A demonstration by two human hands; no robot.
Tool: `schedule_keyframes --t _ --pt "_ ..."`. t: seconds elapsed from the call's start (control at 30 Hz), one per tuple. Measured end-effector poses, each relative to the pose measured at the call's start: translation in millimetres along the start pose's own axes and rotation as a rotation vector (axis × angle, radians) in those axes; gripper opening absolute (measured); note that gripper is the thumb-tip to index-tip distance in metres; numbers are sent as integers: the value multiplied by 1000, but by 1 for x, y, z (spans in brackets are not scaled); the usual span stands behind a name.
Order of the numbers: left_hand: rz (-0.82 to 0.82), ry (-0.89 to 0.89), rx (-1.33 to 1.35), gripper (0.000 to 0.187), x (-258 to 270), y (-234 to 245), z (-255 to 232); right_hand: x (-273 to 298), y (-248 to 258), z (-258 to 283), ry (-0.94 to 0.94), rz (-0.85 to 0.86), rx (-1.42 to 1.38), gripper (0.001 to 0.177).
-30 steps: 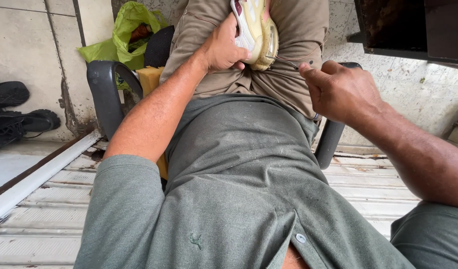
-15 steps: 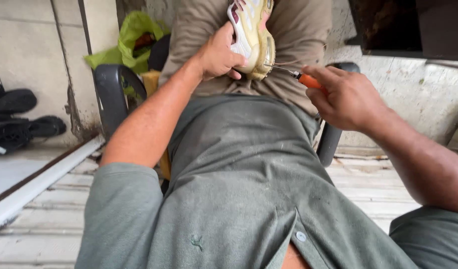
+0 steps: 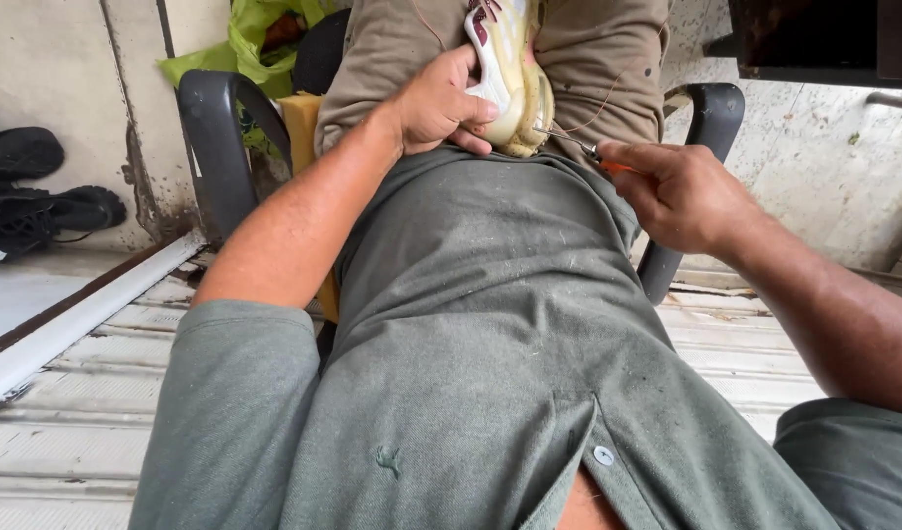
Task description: Hand-sewing the sole of a sneaker to the upper using an awl and thread.
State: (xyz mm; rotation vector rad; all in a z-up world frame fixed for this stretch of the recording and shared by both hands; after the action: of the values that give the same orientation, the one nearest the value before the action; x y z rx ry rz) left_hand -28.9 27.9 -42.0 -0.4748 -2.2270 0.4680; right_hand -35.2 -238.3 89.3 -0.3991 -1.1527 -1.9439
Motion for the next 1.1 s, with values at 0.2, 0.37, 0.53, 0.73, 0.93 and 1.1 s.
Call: schedule_keyframes --t 0.2,0.37,0.53,0.73,0.93,1.1 --pt "-105 -30 -49 50 -1 0 4 -2 -10 4 250 -161 100 36" --pt "-130 -38 -83 49 -2 -3 5 -5 -14 2 232 -176 136 36" --pt "-159 -42 -167 53 -3 -4 4 -5 -19 3 268 -213 141 36" --pt "-195 -43 -220 49 -3 -4 6 -5 -22 5 188 -194 76 35" --pt "-224 -53 -271 48 -3 -4 2 -11 -20 7 52 -129 -75 34" --pt "-247 -17 -313 50 2 -8 -1 -12 -19 10 -6 -108 -117 35"
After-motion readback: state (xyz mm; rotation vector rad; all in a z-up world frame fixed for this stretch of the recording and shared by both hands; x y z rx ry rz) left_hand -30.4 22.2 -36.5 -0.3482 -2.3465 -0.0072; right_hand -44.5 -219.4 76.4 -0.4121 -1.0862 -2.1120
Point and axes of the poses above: each hand's wrist, its own x-axis away from the middle knuckle, its own y-axis out of the back of the hand, z = x × y, the point moved 4 cm from there along -x, towards the middle knuckle, and after that the axes turned 2 degrees about z, right-handed, at the moved point
